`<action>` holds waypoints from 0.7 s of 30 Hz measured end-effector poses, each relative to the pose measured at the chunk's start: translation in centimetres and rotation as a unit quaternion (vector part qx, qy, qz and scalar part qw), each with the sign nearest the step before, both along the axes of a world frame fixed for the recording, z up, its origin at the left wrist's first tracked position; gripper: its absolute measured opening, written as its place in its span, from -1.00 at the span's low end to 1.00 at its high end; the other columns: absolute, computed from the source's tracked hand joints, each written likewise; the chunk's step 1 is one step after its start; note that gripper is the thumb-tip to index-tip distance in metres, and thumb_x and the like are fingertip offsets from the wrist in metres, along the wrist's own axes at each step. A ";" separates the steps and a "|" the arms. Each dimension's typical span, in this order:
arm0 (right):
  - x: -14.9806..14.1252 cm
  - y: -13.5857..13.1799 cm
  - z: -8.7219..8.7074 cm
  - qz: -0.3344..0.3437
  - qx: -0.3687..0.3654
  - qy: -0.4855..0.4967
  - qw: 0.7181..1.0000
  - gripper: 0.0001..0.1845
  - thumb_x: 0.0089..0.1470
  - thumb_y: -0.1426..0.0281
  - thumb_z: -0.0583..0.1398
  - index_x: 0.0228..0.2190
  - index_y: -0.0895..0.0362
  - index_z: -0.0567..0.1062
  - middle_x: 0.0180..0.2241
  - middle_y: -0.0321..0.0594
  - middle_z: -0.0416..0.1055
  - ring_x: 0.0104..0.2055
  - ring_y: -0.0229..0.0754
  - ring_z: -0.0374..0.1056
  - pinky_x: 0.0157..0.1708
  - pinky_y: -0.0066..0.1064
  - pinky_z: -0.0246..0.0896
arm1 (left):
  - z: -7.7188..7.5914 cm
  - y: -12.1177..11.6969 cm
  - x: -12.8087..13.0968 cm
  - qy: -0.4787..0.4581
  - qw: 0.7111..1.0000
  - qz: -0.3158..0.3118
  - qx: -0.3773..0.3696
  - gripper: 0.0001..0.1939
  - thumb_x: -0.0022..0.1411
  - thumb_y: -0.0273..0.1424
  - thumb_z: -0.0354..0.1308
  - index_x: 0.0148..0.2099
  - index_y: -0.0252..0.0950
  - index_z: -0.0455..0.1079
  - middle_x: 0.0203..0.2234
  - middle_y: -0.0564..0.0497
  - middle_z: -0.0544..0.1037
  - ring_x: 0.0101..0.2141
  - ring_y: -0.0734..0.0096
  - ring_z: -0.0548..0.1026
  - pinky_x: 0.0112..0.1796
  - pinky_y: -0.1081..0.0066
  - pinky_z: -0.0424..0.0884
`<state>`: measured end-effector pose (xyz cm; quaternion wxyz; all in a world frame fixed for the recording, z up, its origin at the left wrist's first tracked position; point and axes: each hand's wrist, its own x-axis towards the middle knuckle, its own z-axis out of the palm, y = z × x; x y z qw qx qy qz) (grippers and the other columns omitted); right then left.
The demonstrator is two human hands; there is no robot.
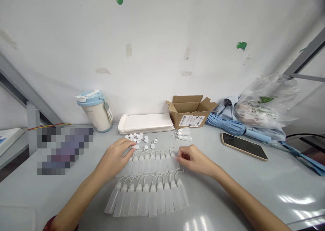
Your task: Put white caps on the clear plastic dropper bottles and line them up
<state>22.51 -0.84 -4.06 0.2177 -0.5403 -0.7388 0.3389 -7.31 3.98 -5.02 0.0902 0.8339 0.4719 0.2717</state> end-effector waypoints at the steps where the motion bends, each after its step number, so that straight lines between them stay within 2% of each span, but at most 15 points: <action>1: -0.1 -0.2 0.1 0.004 -0.001 -0.017 1.000 -0.76 0.00 0.38 0.09 -0.64 0.15 0.22 -0.68 -0.42 0.13 -0.61 -0.39 0.01 -0.61 -0.54 -0.10 | 0.0 0.0 0.0 -0.001 1.000 -0.001 0.001 -0.73 0.23 -0.29 -0.04 -0.17 -0.26 0.43 -0.24 -0.05 0.53 -0.23 0.27 0.47 -0.24 0.34 0.41; 6: -0.2 0.1 -0.3 0.016 0.000 -0.065 0.998 -0.73 0.00 0.38 0.07 -0.66 0.15 0.18 -0.68 -0.41 0.12 -0.60 -0.39 0.00 -0.60 -0.52 -0.12 | 0.1 -0.1 0.1 -0.004 1.000 0.001 0.005 -0.74 0.22 -0.28 -0.03 -0.18 -0.25 0.43 -0.26 -0.04 0.54 -0.26 0.27 0.48 -0.28 0.35 0.42; 11: -0.2 0.4 -1.0 -0.018 0.017 -0.109 0.994 -0.71 -0.05 0.42 0.03 -0.70 0.15 0.06 -0.70 -0.42 -0.02 -0.61 -0.39 -0.10 -0.62 -0.49 -0.22 | 0.5 -0.3 0.5 -0.007 1.000 0.002 0.005 -0.74 0.20 -0.26 -0.01 -0.21 -0.24 0.44 -0.31 -0.02 0.55 -0.30 0.29 0.49 -0.30 0.37 0.42; 16: -0.3 0.7 -1.0 -0.059 0.004 -0.133 0.989 -0.70 -0.08 0.36 0.07 -0.71 0.16 0.12 -0.70 -0.39 0.06 -0.61 -0.38 -0.04 -0.61 -0.48 -0.23 | 0.7 -0.3 0.8 -0.006 1.000 0.008 -0.004 -0.74 0.20 -0.26 -0.03 -0.22 -0.25 0.43 -0.31 -0.03 0.54 -0.32 0.29 0.48 -0.29 0.36 0.41; 21: -0.3 1.1 -1.0 -0.081 -0.019 -0.134 0.987 -0.67 -0.08 0.30 0.08 -0.75 0.16 0.15 -0.72 -0.38 0.04 -0.62 -0.38 -0.07 -0.63 -0.45 -0.25 | 0.7 -0.5 0.9 -0.015 1.000 0.007 -0.005 -0.76 0.18 -0.28 -0.02 -0.24 -0.25 0.42 -0.33 -0.03 0.54 -0.35 0.31 0.46 -0.31 0.36 0.40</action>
